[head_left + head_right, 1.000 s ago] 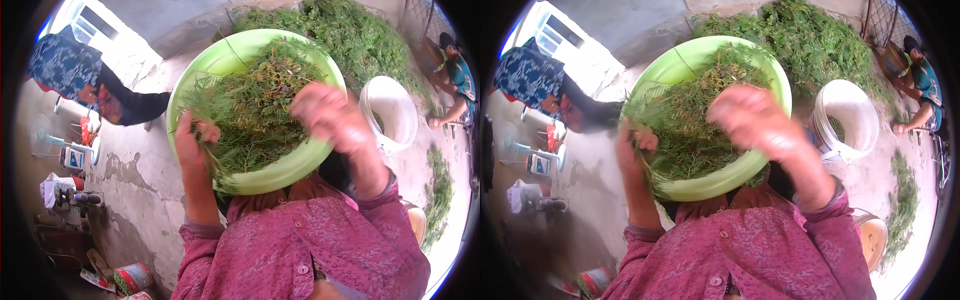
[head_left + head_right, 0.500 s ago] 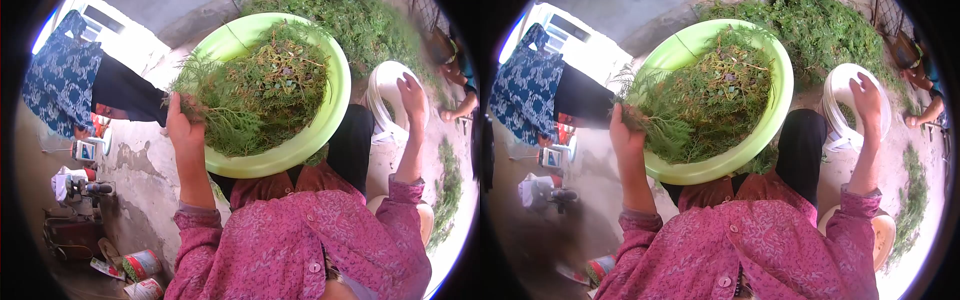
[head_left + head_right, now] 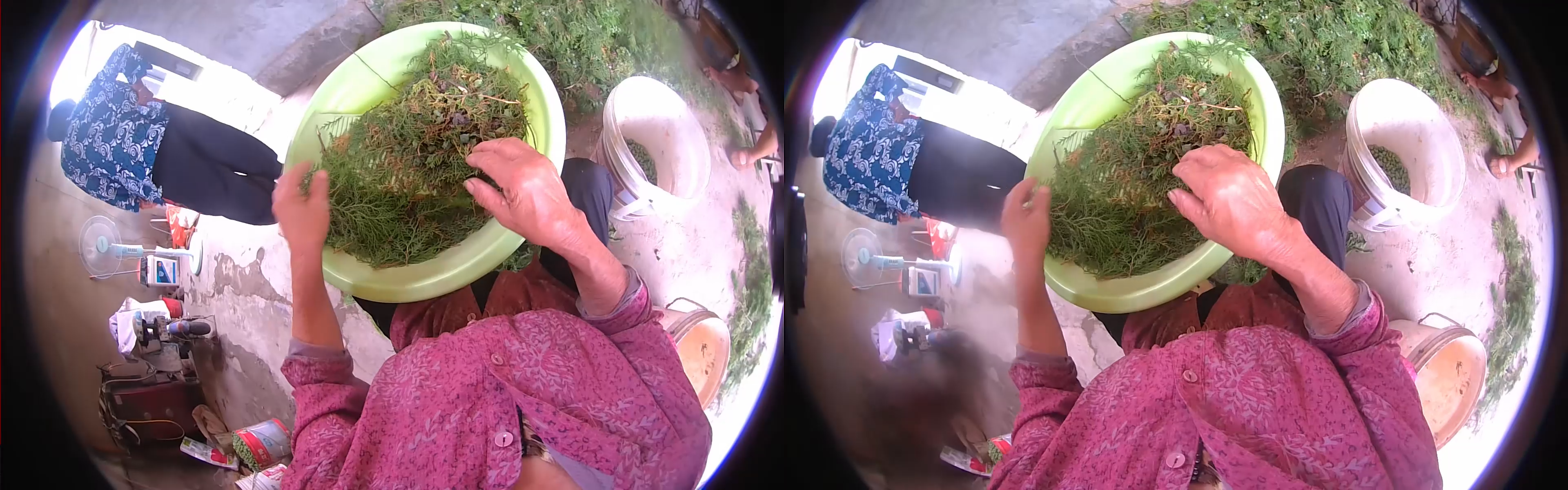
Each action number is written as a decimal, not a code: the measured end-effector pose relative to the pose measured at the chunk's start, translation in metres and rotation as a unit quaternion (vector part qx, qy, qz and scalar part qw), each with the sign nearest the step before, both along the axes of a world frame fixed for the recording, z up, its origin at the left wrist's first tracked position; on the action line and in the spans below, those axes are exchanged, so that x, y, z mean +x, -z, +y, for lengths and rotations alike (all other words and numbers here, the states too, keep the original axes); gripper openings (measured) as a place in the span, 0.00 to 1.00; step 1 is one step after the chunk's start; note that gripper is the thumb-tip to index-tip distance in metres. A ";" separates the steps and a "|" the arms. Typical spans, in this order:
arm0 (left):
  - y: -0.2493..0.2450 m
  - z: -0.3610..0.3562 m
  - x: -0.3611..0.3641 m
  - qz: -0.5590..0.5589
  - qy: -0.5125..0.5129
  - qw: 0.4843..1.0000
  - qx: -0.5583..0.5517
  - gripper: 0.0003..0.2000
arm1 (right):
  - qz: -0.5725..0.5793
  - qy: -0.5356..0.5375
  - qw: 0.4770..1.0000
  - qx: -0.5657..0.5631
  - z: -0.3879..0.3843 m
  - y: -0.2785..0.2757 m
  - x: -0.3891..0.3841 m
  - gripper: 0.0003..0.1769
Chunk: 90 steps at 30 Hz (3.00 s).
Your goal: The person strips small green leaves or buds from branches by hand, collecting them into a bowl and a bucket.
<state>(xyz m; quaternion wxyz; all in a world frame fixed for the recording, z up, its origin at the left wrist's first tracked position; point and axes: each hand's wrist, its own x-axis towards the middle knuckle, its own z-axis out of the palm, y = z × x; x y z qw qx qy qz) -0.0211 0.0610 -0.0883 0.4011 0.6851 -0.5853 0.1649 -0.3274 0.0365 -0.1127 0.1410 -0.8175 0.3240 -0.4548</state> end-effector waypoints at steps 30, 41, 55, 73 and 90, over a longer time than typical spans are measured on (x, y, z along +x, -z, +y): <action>0.055 -0.100 -0.039 -0.205 0.122 0.853 0.464 0.12 | 0.011 0.039 0.999 0.023 0.004 0.001 0.002 0.10; 0.048 -0.080 -0.032 -0.137 0.150 0.875 0.439 0.13 | 0.008 0.018 0.997 0.080 0.012 -0.016 0.012 0.10; -0.014 -0.037 -0.058 0.108 0.332 0.916 0.197 0.08 | -0.255 -0.150 0.828 0.477 -0.013 -0.029 0.021 0.11; -0.024 -0.015 -0.118 0.158 0.434 0.868 0.183 0.20 | -0.327 -0.229 0.734 0.550 -0.020 -0.011 0.034 0.09; -0.006 -0.016 -0.104 0.463 0.409 0.671 0.410 0.13 | -0.338 -0.205 0.675 0.623 -0.017 -0.027 0.026 0.08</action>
